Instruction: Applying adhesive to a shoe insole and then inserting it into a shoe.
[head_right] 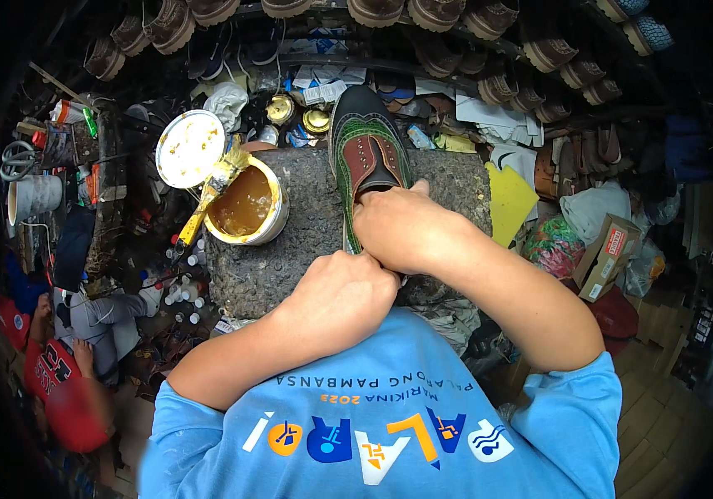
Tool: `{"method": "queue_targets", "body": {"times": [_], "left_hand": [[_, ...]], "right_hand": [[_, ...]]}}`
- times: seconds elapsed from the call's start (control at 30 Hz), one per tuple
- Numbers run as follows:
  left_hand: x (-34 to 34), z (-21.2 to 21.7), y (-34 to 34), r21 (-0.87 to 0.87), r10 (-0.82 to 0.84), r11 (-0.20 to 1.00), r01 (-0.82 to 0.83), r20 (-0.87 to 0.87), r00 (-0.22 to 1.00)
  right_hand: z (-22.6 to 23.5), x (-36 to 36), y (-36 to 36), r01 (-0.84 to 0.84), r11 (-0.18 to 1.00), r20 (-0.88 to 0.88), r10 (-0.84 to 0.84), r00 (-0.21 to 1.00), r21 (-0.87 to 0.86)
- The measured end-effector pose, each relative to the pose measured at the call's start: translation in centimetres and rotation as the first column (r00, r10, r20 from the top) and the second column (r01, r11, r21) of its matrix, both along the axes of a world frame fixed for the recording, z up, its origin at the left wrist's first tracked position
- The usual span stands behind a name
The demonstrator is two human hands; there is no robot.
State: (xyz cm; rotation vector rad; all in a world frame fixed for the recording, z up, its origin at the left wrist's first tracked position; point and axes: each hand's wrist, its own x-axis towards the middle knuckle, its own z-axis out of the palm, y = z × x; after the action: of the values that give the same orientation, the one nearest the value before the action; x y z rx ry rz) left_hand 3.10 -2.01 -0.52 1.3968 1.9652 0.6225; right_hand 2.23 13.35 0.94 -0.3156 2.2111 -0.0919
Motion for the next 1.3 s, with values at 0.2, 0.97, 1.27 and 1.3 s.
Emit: {"method": "queue_targets", "body": {"times": [0.2, 0.97, 1.27, 1.3], "left_hand": [[-0.4, -0.1, -0.6, -0.009, 0.069, 0.998, -0.068, 0.032, 0.997], [-2.3, 3.1, -1.2, -0.089, 0.008, 0.995, -0.035, -0.291, 0.957], [-3.7, 0.7, 2.4, -0.433, -0.323, 0.890, 0.142, -0.380, 0.867], [-3.5, 0.7, 2.1, -0.393, -0.304, 0.909, 0.136, -0.405, 0.863]], "right_hand": [[-0.8, 0.8, 0.5, 0.060, 0.988, -0.100, -0.075, 0.992, -0.142], [0.2, 12.6, -0.3, 0.043, 0.931, -0.780, -0.330, 0.532, -0.364], [-0.5, 10.0, -1.4, 0.060, 0.939, -0.537, -0.245, 0.807, -0.338], [-0.5, 10.1, -1.3, 0.058, 0.938, -0.539, -0.245, 0.806, -0.341]]}}
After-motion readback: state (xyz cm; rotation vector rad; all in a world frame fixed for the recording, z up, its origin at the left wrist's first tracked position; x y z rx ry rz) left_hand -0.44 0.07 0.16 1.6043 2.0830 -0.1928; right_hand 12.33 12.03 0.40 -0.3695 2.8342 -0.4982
